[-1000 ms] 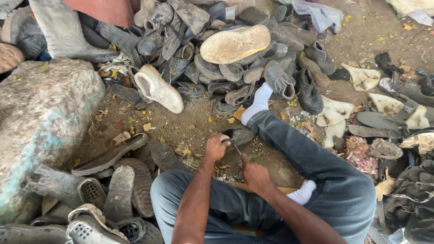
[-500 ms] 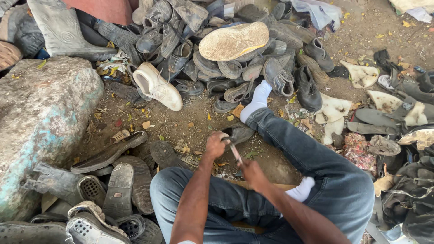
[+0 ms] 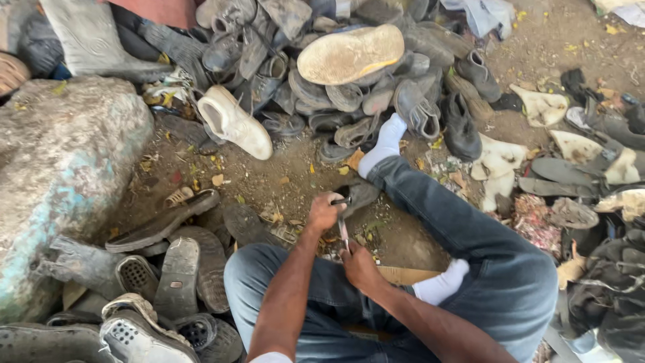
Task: The person sits on the ground surrounded by discarded shoes and uses a knife to separate the soles from several shoes. They work on multiple shoes one at a time, prying and cutting the soles away from the uppers.
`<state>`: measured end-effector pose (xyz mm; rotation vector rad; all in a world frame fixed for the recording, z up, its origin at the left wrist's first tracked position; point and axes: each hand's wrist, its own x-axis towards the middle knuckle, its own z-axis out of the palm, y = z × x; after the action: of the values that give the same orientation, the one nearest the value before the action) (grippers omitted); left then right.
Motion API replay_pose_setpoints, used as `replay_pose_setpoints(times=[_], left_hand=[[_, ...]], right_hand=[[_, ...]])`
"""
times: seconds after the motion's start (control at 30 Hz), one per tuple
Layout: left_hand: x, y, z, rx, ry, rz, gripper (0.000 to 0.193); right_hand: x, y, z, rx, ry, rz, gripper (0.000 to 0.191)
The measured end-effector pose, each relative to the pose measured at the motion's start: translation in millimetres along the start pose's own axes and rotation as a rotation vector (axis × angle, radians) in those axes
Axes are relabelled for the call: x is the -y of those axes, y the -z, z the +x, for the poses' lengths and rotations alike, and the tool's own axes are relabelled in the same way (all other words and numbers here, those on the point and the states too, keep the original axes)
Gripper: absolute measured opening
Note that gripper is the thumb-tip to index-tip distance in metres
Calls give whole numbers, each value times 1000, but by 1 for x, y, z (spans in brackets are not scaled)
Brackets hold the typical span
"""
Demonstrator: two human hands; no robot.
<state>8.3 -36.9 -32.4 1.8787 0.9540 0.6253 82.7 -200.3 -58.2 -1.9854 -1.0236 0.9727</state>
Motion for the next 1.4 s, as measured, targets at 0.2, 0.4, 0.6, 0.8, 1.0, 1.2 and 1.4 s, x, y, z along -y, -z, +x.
replay_pose_setpoints(times=[0.2,0.4,0.6,0.8,1.0,1.2,1.4], left_hand=[[-7,-1,-9,39,153,-176,30],[-9,-9,-11,22,345,-602,26],[-10,-9,-13,144,354,-885,23],[-17,-18,-11,131,516,-1162,23],[-22,-17,-11,110,416,-1193,24],[-19,-17,-7,56,500,-1339,24],[-17,-11,-6,84,352,-1252,23]], right_hand=[[20,-5,-5,-122,136,48,19],[30,-14,-20,101,-256,45,26],[22,-18,-15,-159,126,-21,29],[55,1,-41,72,-144,-254,48],[76,4,-27,97,-242,-109,50],[41,-20,-35,34,-96,-358,67],[36,-17,-3,90,-186,-81,55]])
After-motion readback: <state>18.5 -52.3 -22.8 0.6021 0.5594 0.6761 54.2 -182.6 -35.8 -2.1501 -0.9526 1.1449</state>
